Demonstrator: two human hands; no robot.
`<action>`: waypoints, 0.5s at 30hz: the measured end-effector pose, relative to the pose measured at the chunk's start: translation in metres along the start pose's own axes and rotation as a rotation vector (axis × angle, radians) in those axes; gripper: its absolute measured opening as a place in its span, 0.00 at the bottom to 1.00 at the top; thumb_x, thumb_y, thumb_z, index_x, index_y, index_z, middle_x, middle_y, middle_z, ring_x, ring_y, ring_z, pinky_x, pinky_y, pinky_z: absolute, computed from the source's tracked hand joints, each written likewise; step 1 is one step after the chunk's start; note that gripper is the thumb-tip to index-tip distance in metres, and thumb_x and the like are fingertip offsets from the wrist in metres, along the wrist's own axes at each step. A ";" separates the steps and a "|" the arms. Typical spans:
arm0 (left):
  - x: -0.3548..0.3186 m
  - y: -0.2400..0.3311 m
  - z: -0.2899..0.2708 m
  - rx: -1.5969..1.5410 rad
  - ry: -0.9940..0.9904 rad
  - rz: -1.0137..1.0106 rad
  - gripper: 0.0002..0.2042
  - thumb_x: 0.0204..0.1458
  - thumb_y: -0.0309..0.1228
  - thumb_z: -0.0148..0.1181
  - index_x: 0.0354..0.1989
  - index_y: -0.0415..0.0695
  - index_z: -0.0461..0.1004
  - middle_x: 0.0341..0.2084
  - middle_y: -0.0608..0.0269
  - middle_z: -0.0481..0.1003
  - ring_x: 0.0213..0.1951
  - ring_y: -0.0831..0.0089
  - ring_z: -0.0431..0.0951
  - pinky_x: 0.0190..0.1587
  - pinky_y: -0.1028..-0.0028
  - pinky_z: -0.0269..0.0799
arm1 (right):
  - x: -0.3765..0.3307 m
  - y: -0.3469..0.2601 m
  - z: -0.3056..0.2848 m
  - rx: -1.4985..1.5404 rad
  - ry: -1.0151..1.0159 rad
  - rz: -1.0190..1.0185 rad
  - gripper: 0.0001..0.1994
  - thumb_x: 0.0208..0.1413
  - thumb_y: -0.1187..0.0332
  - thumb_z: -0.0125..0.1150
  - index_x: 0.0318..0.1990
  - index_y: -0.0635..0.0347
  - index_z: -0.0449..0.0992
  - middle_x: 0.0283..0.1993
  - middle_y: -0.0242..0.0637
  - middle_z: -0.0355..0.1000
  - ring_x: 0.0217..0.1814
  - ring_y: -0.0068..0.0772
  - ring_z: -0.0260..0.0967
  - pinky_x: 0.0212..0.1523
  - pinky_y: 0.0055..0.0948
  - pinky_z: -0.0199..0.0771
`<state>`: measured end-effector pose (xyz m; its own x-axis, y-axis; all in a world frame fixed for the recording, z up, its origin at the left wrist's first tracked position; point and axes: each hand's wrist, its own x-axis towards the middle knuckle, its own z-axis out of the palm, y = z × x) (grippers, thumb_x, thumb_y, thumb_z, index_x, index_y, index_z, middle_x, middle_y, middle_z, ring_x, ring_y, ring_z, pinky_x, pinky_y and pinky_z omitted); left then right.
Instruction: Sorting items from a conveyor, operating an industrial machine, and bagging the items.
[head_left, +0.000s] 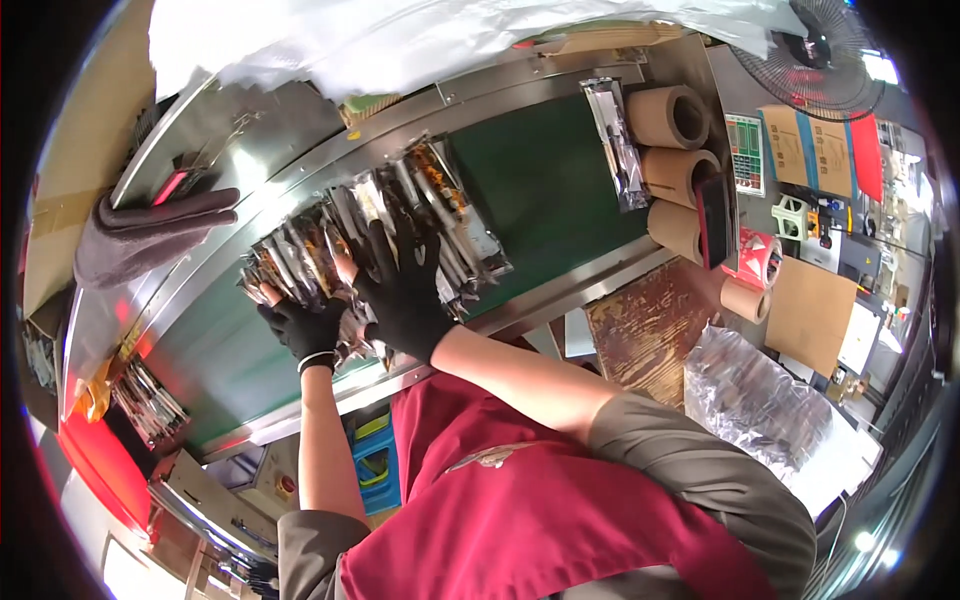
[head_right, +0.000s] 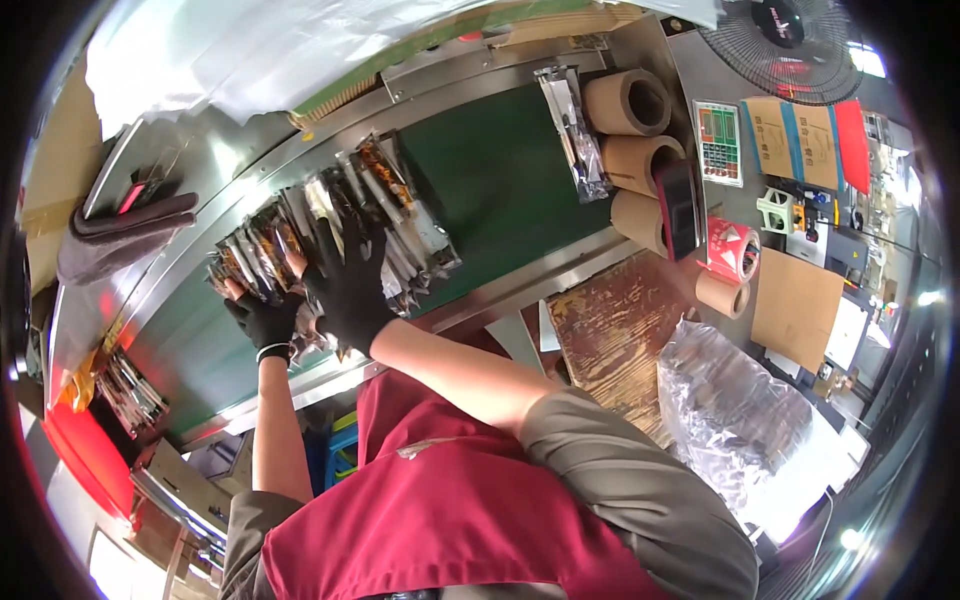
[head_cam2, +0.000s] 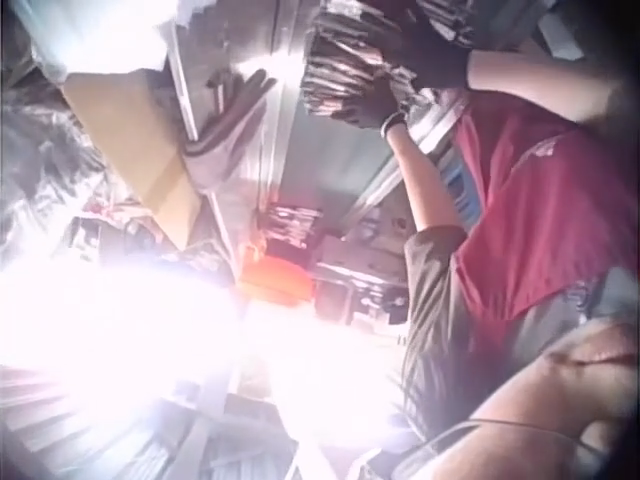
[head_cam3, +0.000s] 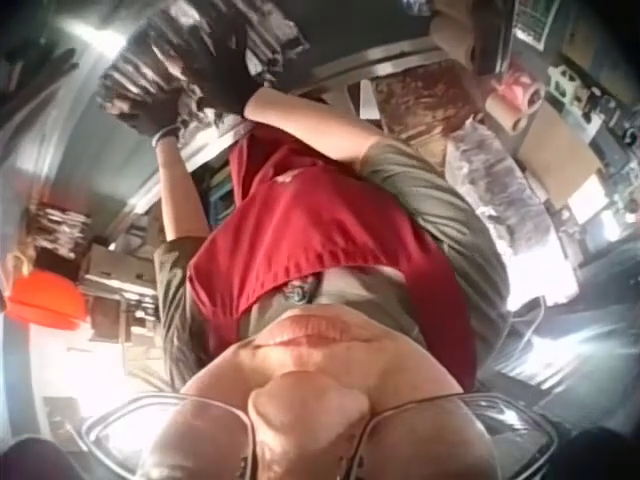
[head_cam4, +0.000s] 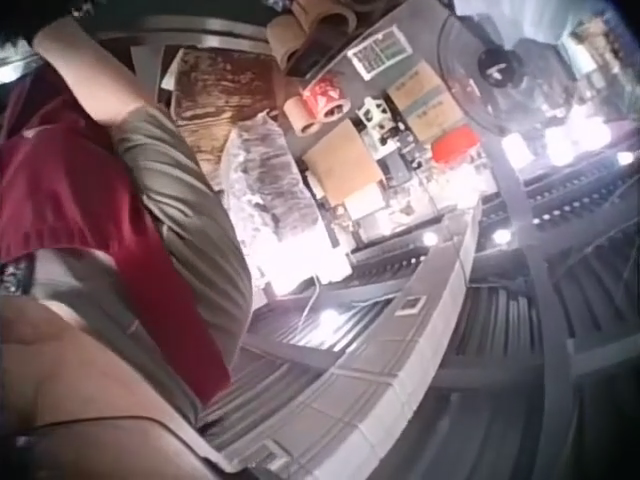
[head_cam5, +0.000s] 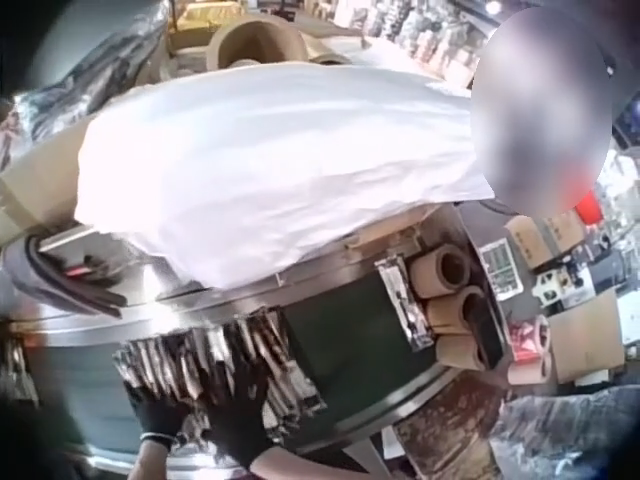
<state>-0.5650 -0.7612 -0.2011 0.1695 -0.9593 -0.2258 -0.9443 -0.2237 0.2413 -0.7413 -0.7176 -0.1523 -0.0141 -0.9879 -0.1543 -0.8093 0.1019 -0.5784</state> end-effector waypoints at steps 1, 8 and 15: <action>0.006 -0.015 0.002 -0.047 0.064 0.030 0.61 0.27 0.48 0.73 0.67 0.47 0.33 0.61 0.29 0.45 0.62 0.39 0.49 0.60 0.57 0.52 | 0.009 0.005 0.006 -0.087 -0.027 -0.011 0.51 0.28 0.51 0.73 0.65 0.34 0.50 0.68 0.61 0.36 0.69 0.70 0.30 0.58 0.72 0.34; 0.064 -0.145 -0.006 -0.321 0.065 0.321 0.52 0.36 0.28 0.68 0.67 0.49 0.35 0.60 0.43 0.52 0.60 0.52 0.57 0.59 0.63 0.56 | 0.001 0.146 -0.042 -0.279 0.303 -0.122 0.40 0.32 0.64 0.70 0.60 0.46 0.61 0.60 0.56 0.55 0.59 0.58 0.54 0.58 0.49 0.53; 0.085 -0.190 -0.008 -0.766 -0.205 0.079 0.49 0.39 0.14 0.55 0.67 0.48 0.29 0.62 0.54 0.54 0.59 0.65 0.59 0.58 0.71 0.57 | -0.023 0.197 -0.071 -0.155 0.270 0.076 0.33 0.39 0.69 0.65 0.58 0.53 0.63 0.57 0.48 0.60 0.58 0.54 0.56 0.58 0.45 0.55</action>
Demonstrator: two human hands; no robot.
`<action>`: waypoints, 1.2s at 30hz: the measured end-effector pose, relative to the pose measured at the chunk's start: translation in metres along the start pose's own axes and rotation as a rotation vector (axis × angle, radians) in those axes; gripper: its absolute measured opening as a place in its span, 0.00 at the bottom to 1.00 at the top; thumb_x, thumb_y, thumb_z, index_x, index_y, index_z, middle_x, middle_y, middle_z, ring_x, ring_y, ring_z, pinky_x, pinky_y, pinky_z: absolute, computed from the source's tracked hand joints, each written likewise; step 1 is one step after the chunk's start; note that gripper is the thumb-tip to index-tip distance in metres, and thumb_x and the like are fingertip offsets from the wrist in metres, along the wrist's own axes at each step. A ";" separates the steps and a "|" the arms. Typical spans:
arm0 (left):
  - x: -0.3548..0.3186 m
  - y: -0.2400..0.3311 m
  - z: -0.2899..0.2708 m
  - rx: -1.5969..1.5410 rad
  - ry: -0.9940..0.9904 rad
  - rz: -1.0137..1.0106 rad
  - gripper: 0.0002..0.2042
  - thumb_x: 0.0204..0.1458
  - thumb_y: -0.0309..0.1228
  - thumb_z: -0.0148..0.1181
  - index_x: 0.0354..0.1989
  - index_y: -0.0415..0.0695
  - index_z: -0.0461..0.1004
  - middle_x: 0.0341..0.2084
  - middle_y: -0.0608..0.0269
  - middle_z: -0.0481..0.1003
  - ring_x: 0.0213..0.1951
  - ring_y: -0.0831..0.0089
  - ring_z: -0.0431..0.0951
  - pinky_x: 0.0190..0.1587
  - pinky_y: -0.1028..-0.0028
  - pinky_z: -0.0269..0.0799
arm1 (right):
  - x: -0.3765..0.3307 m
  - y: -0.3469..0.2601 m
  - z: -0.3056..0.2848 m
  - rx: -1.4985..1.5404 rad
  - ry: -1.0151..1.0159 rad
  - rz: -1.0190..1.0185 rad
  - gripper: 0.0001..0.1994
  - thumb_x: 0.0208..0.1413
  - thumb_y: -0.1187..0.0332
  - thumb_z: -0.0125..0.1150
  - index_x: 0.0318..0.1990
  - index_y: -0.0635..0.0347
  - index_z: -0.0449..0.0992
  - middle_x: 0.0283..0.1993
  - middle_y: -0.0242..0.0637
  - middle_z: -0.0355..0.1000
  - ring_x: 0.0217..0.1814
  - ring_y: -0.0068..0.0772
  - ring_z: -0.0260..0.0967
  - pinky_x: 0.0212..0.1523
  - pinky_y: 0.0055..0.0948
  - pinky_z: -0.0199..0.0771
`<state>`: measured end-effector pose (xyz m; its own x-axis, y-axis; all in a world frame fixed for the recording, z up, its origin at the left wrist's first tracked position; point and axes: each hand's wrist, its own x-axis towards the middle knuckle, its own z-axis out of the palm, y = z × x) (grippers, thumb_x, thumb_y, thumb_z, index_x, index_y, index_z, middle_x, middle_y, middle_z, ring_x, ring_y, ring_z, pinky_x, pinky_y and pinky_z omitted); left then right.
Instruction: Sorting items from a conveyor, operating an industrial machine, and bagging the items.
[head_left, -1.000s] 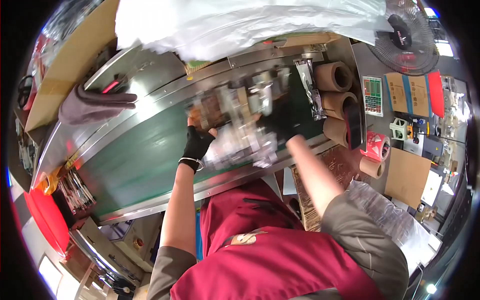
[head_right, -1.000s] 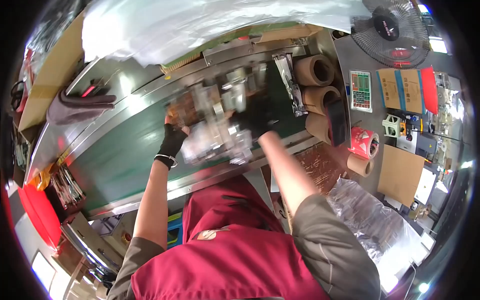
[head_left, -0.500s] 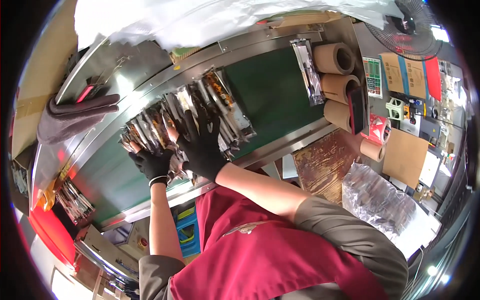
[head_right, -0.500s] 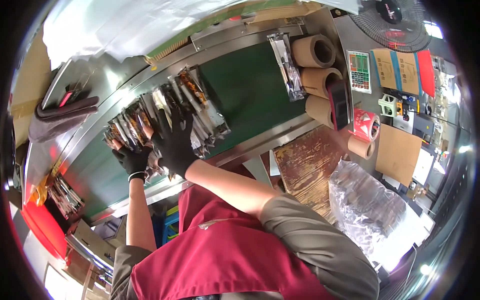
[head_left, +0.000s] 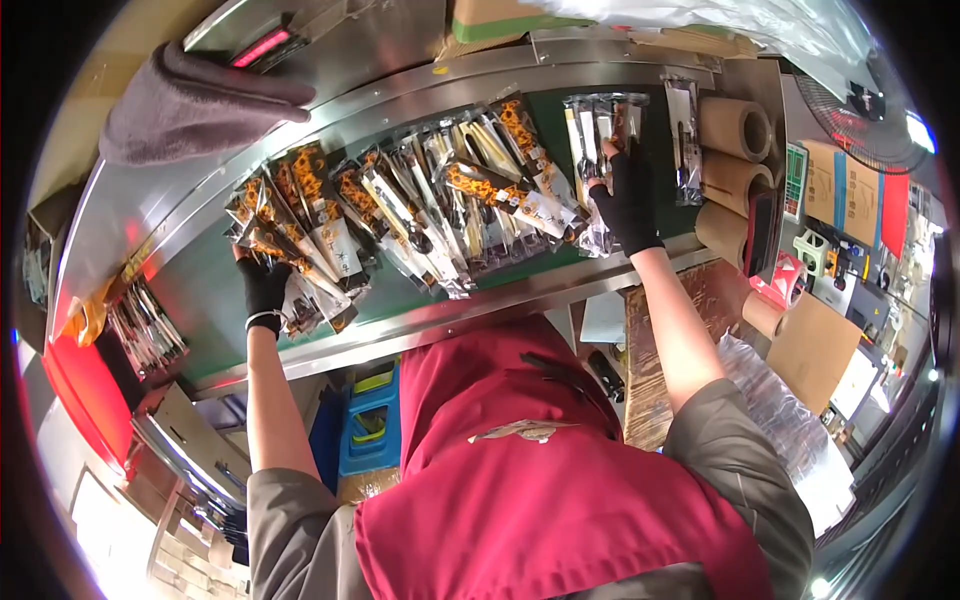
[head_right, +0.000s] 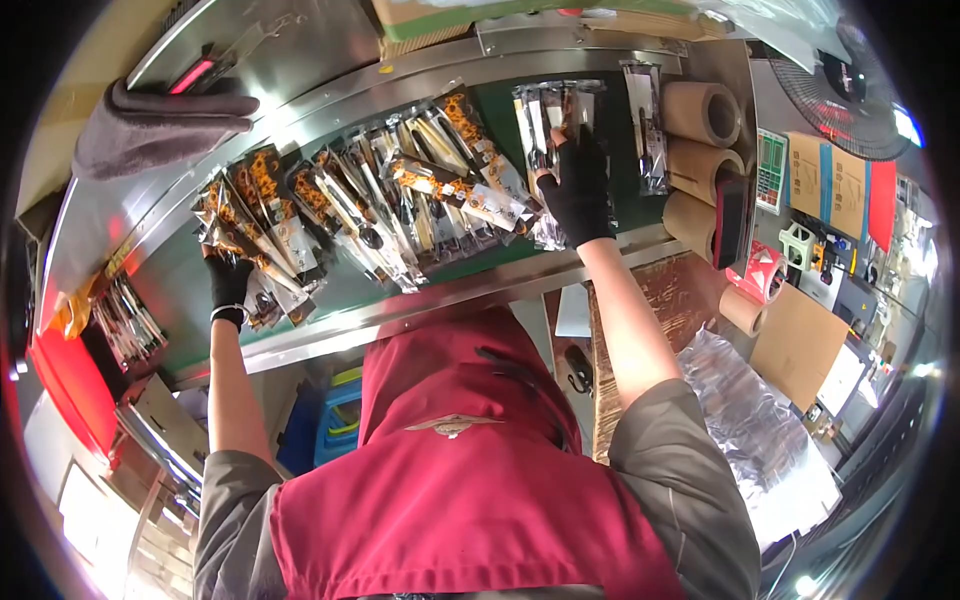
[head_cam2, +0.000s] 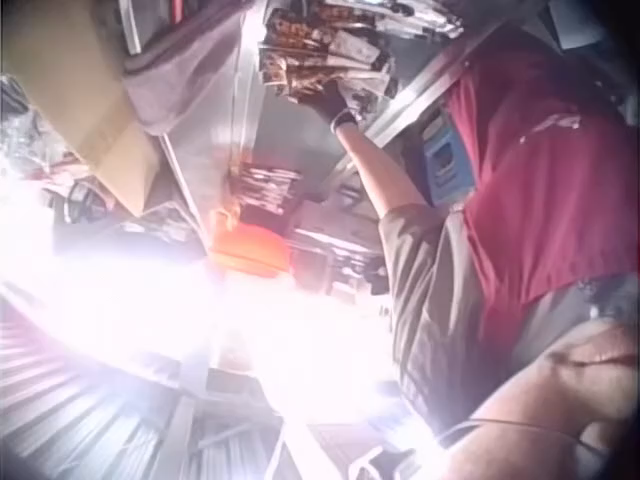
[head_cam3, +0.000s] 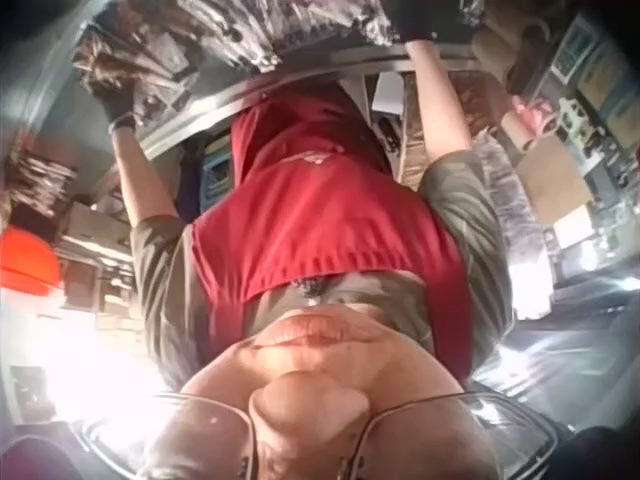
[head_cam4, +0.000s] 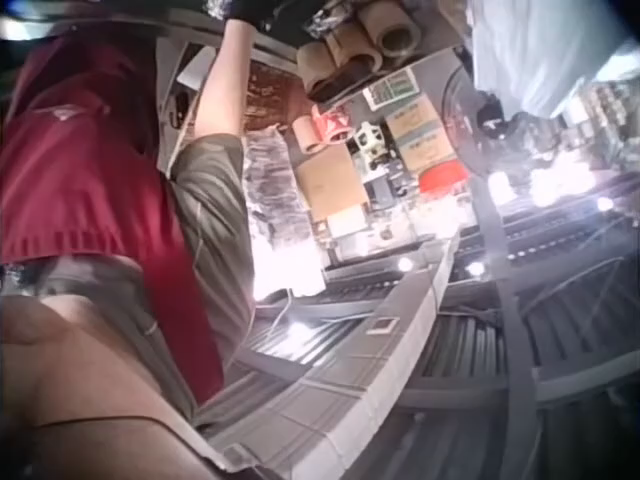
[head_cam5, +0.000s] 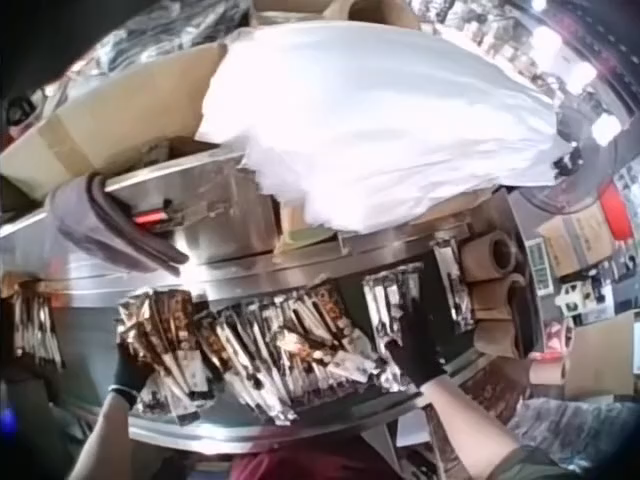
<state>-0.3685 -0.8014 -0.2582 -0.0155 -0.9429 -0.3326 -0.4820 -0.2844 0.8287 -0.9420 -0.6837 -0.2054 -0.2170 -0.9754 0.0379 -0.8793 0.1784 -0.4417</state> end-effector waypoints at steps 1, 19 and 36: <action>0.001 0.009 0.005 -0.045 -0.026 -0.054 0.49 0.39 0.13 0.54 0.67 0.49 0.29 0.62 0.55 0.54 0.59 0.66 0.59 0.58 0.72 0.57 | -0.001 -0.010 -0.002 -0.003 -0.007 0.001 0.33 0.39 0.69 0.65 0.58 0.53 0.63 0.57 0.48 0.60 0.58 0.54 0.56 0.58 0.45 0.55; -0.004 0.007 -0.015 -0.248 -0.081 -0.239 0.21 0.52 0.22 0.53 0.56 0.40 0.59 0.45 0.62 0.70 0.43 0.72 0.71 0.45 0.73 0.69 | -0.007 -0.149 0.090 -0.084 -0.156 -0.328 0.34 0.32 0.62 0.71 0.53 0.40 0.68 0.65 0.45 0.50 0.60 0.57 0.51 0.59 0.59 0.48; 0.004 -0.041 -0.079 0.508 -0.313 0.142 0.14 0.57 0.28 0.44 0.52 0.41 0.65 0.43 0.60 0.71 0.46 0.68 0.71 0.51 0.71 0.67 | 0.029 0.143 -0.069 -0.152 -0.083 0.369 0.26 0.48 0.51 0.61 0.45 0.67 0.68 0.41 0.49 0.69 0.45 0.44 0.68 0.44 0.38 0.66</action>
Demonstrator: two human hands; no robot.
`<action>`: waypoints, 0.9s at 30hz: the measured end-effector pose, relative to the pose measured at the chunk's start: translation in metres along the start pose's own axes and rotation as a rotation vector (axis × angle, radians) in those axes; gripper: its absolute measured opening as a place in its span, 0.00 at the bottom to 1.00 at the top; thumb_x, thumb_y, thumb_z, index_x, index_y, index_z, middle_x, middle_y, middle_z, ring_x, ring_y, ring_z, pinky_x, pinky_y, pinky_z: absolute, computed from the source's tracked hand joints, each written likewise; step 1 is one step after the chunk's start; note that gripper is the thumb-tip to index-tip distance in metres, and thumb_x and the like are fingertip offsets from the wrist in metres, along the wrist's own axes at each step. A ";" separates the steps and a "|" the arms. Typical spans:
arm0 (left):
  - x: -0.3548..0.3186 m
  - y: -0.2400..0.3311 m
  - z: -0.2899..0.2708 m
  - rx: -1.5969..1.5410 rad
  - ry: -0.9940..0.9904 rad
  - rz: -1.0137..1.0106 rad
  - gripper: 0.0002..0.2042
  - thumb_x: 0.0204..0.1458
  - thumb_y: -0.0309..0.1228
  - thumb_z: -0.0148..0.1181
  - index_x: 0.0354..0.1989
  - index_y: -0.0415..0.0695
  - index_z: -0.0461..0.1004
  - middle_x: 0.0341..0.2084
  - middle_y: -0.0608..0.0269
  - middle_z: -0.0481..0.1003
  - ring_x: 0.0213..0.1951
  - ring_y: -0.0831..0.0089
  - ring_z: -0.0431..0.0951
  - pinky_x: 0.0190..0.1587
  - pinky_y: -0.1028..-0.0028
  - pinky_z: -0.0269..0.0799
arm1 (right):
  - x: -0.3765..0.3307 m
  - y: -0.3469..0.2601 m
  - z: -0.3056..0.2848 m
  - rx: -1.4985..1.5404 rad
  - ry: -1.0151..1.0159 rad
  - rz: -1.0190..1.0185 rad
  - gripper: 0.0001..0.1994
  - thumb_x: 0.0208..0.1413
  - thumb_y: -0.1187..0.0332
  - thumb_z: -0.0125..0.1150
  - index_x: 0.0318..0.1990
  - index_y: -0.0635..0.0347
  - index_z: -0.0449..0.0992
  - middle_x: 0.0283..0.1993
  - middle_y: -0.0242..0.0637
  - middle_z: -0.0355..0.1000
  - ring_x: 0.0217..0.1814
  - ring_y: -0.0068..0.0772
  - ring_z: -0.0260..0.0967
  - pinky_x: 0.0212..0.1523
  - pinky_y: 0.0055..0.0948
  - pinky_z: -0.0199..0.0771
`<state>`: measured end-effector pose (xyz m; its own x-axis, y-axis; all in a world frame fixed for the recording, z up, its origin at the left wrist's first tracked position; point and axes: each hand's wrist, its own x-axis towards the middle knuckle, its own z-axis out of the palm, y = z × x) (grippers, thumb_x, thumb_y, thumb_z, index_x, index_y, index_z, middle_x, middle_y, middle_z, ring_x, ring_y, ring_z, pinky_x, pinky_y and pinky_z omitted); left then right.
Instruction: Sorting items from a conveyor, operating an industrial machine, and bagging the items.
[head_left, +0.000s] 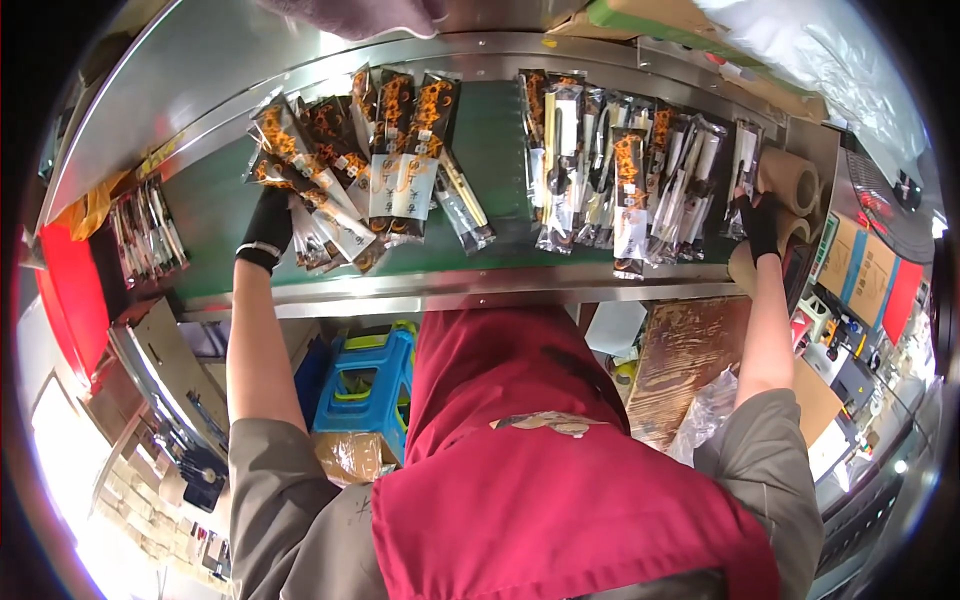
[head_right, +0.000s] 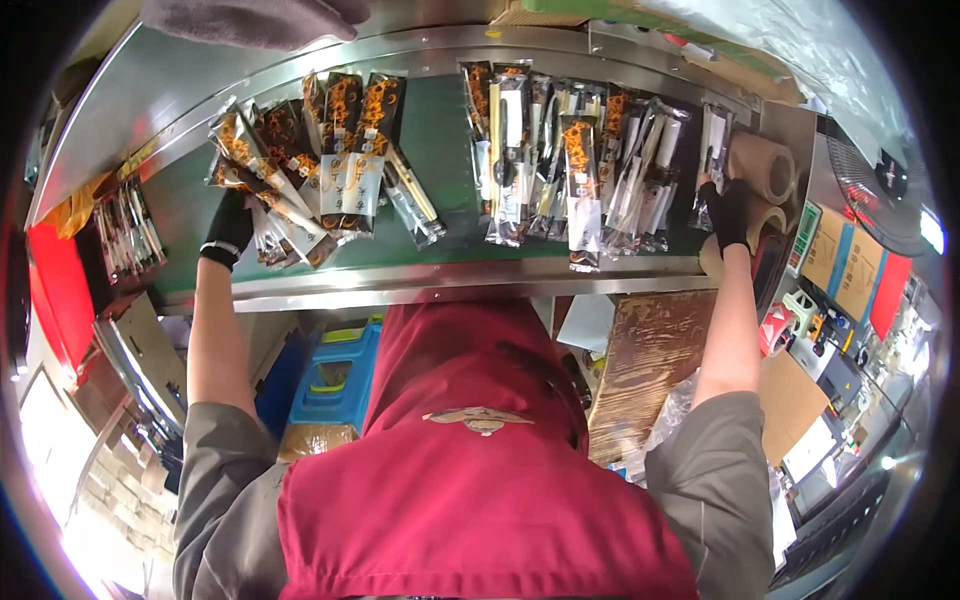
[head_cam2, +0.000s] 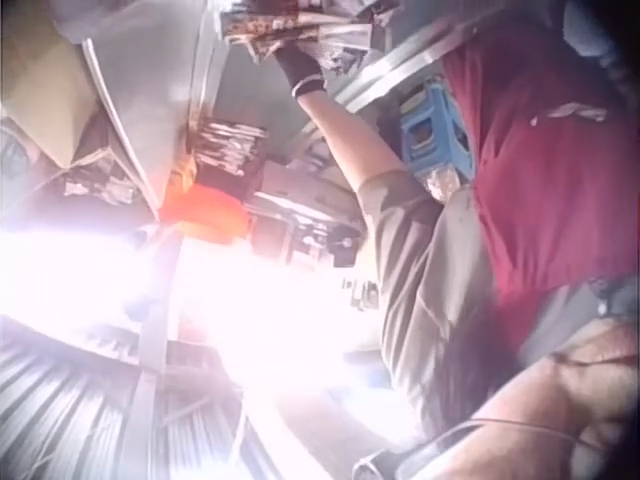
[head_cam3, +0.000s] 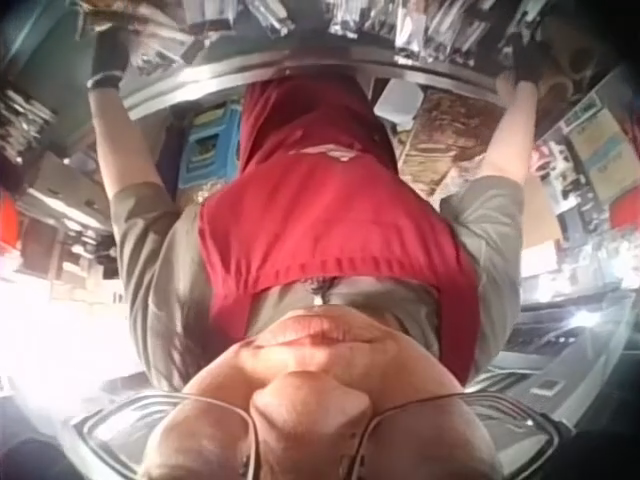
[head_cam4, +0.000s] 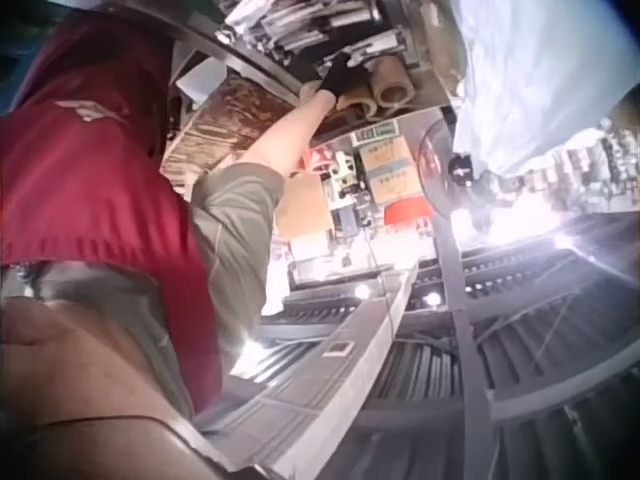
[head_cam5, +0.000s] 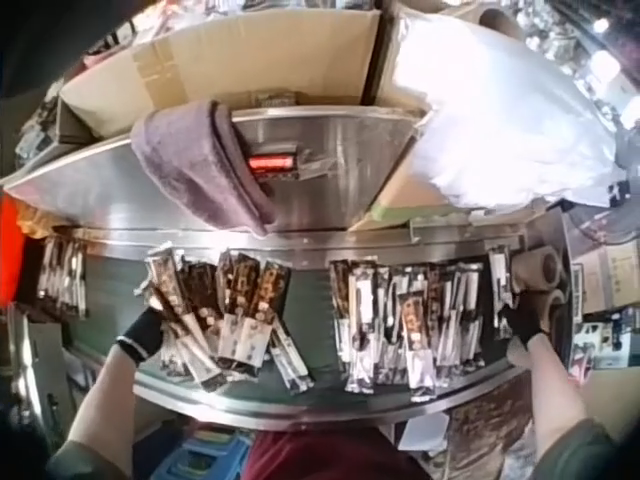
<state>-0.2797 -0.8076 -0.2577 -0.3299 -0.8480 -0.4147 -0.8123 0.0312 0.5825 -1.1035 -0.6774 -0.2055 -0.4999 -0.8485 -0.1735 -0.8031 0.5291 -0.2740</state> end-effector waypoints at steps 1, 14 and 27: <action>0.003 0.011 0.005 -0.013 -0.006 0.016 0.14 0.57 0.28 0.44 0.52 0.41 0.65 0.43 0.60 0.71 0.46 0.68 0.71 0.51 0.71 0.67 | -0.001 0.014 -0.002 -0.017 0.055 -0.176 0.28 0.49 0.48 0.61 0.44 0.67 0.68 0.39 0.49 0.70 0.41 0.43 0.68 0.41 0.37 0.66; 0.023 0.077 0.019 -0.955 0.067 -0.411 0.37 0.54 0.47 0.55 0.66 0.52 0.40 0.58 0.63 0.58 0.57 0.69 0.61 0.58 0.71 0.56 | -0.020 -0.215 0.034 0.398 -0.359 -0.193 0.35 0.54 0.46 0.49 0.58 0.71 0.58 0.61 0.56 0.58 0.63 0.47 0.56 0.59 0.35 0.59; 0.035 0.115 0.037 -0.859 0.234 -0.333 0.49 0.47 0.40 0.65 0.65 0.38 0.29 0.56 0.53 0.58 0.54 0.68 0.60 0.57 0.72 0.56 | 0.115 -0.250 0.057 -0.348 -0.251 -0.245 0.23 0.50 0.58 0.50 0.53 0.58 0.65 0.55 0.53 0.63 0.58 0.52 0.60 0.56 0.45 0.61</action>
<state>-0.4026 -0.8140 -0.2313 0.0351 -0.8308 -0.5555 -0.1853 -0.5516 0.8132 -0.9420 -0.9070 -0.2110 -0.2236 -0.8986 -0.3775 -0.9693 0.2457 -0.0106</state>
